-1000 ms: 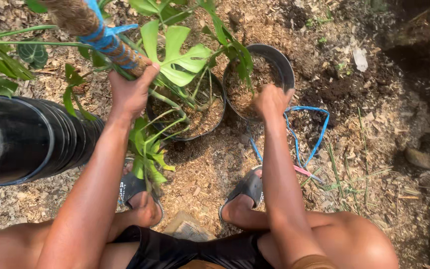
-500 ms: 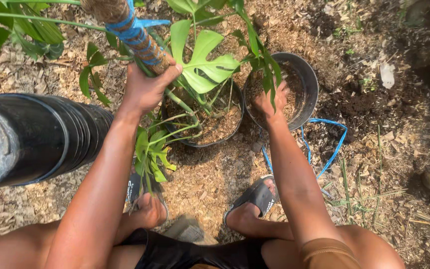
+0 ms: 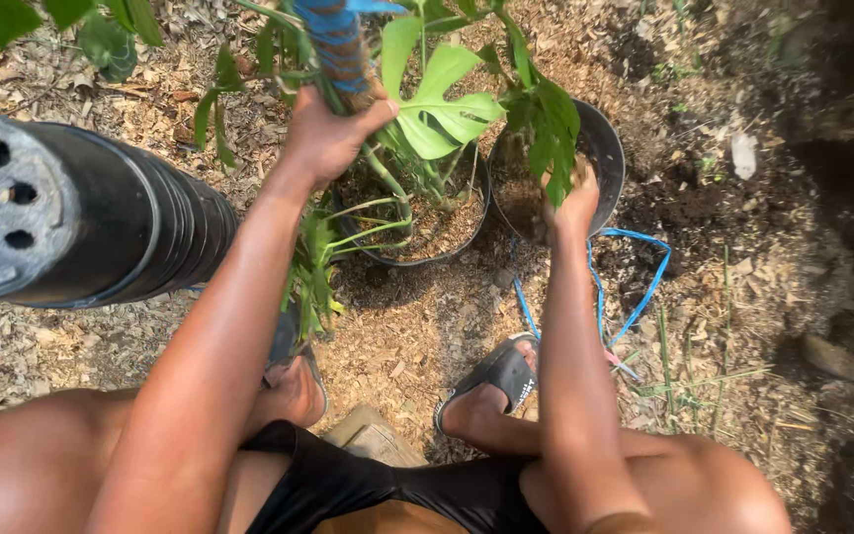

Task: The person ties a Monstera plant to a vertical coir stake using blue plastic ties. They wrap the ties around the plant stem and stake, then secure them by hand.

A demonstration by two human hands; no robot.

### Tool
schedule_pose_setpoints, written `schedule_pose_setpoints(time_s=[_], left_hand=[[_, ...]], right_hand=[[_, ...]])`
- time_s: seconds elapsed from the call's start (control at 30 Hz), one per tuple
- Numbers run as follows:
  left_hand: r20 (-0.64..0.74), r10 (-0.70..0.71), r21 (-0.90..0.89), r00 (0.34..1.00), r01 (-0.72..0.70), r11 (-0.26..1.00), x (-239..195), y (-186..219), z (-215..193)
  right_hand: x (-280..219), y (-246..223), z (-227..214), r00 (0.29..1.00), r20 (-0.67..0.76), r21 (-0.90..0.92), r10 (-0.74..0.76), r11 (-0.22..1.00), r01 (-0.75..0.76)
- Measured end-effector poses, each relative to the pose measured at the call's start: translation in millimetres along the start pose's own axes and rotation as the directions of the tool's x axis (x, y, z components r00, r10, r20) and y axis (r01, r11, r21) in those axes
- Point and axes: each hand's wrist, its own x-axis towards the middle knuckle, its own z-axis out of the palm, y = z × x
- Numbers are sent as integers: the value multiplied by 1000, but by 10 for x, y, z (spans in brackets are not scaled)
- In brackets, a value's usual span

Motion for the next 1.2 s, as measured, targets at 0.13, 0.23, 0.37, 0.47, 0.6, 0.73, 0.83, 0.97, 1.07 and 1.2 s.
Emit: schedule_pose_setpoints(time_s=[0.13,0.23,0.37,0.47,0.6,0.73,0.83,0.97,1.07,1.2], left_hand=[[39,-40,-33,998,41,999,-132,40,171],[33,3,-59,999,-1,998,-216,-2,273],[-35,12,-58,999,-15,998,-183,-60,259],[-75,-100,-11,992,100,995,-146,-78,220],[7,-46,-57,999,47,997,-124,-111,151],[60,-151,-7,987,151,988,-139,-127,131],[49,-154,25,987,153,988,-175,-76,98],[73,-91,10,993,91,996,-209,11,72],[116,-141,77,983,133,988,-201,37,55],[162,-70,17,984,68,998,-216,3,30]], right_hand=[[-824,-456,-113,940,-21,294,339,901,-319],[-1291,-710,133,890,-57,513,452,778,-362],[-1692,-923,609,995,-13,447,99,891,-83],[-1821,-942,600,990,55,363,129,921,-141],[-1960,-818,521,980,101,-381,-170,903,196],[-1936,-697,806,877,464,-693,-124,567,446],[-1735,-723,1016,722,691,-667,-9,375,643],[-1434,-905,1034,659,748,-571,75,579,582],[-1504,-943,745,748,661,-531,56,739,414],[-1746,-845,363,972,214,-311,-93,937,158]])
